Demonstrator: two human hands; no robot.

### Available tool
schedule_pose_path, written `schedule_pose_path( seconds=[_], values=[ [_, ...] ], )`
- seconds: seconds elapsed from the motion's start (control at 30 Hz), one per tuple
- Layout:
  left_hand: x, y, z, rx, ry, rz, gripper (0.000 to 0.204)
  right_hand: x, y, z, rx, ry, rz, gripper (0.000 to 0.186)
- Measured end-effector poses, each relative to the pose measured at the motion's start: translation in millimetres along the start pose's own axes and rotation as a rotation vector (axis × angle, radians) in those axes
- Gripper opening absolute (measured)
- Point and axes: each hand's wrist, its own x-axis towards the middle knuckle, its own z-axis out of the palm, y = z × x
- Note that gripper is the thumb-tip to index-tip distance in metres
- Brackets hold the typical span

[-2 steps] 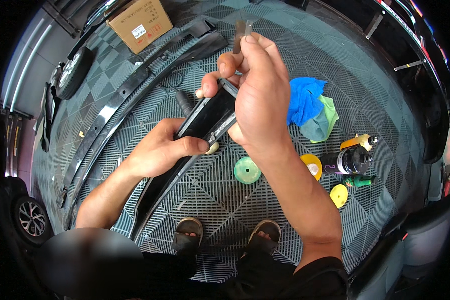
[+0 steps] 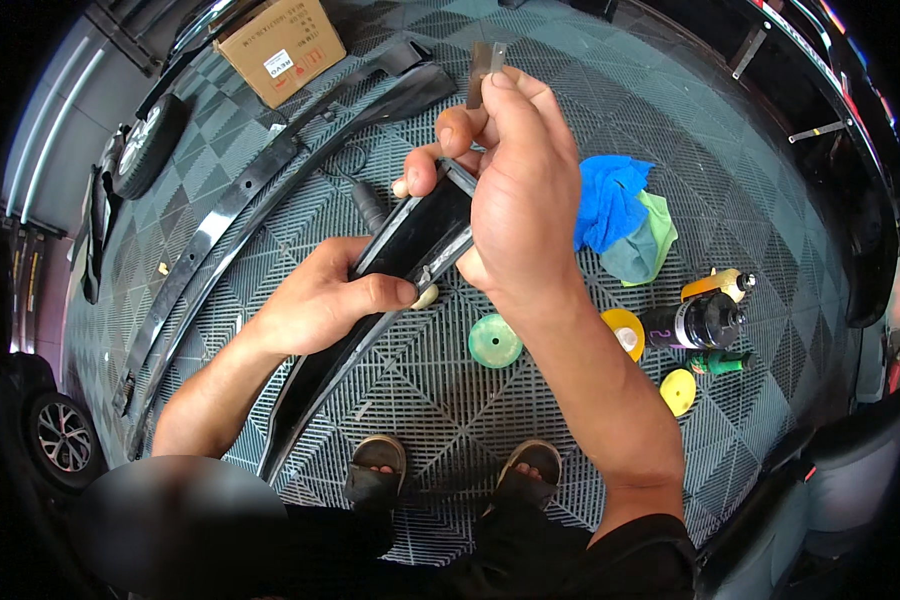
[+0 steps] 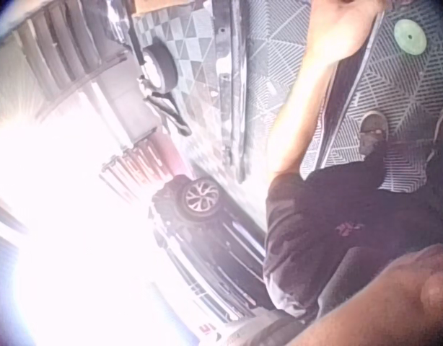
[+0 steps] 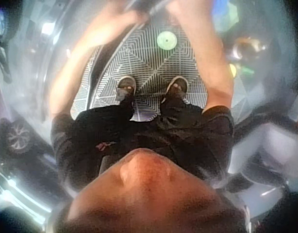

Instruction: The person holds a long black car molding trim and inserts small white plastic clips into its channel. They use a metal tool to press the clips into place and then slide a rubber seal into the trim. The person continues to insert additional clips along the length of the trim.

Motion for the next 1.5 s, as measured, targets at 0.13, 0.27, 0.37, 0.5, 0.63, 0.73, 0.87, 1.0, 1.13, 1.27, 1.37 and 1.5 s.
schedule_pose_path(
  seconds=[0.13,0.27,0.37,0.5,0.63,0.73,0.87,1.0,1.13,1.27,1.37,1.5],
  values=[
    [2.5,5.4,-3.5,0.050,0.007,-0.035,0.041,4.3,-0.7,-0.4,-0.013,-0.006,-0.011,0.020],
    [1.6,11.5,-3.9,0.042,0.004,-0.081,0.041,3.7,-1.5,0.7,-0.025,0.003,-0.006,0.020],
    [2.0,10.2,-4.9,0.058,0.005,-0.094,0.038,4.1,-1.1,-0.1,-0.029,-0.004,-0.018,0.020],
    [4.0,3.6,-6.1,-0.086,-0.023,-0.124,0.037,4.8,-0.7,1.2,-0.018,-0.001,-0.012,0.021],
    [5.8,-3.0,-3.9,-0.039,0.014,-0.023,0.044,6.2,-0.9,1.0,-0.026,0.008,-0.010,0.021],
    [5.8,-0.3,-4.4,-0.008,0.019,-0.055,0.040,6.5,-0.2,1.2,-0.014,0.008,-0.003,0.022],
    [8.2,0.7,-4.8,-0.001,0.000,-0.092,0.040,6.6,0.8,-1.3,-0.046,0.013,-0.011,0.022],
    [7.2,2.2,-4.3,-0.012,0.002,-0.091,0.044,4.6,-0.3,-0.4,-0.066,-0.002,0.011,0.017],
    [6.5,3.5,-8.2,-0.227,-0.088,-0.120,0.039,5.0,0.6,-0.4,-0.063,-0.001,0.014,0.017],
    [10.2,-4.6,-6.1,-0.259,-0.123,-0.046,0.040,7.9,1.0,-1.9,-0.041,0.007,-0.010,0.021],
    [10.8,-4.8,-8.9,-0.273,-0.133,-0.038,0.040,6.8,-0.8,0.2,-0.064,-0.002,0.019,0.017],
    [12.1,-2.3,-10.1,-0.238,-0.146,-0.050,0.038,7.2,-0.4,-0.5,-0.055,-0.002,0.015,0.017]
  ],
)
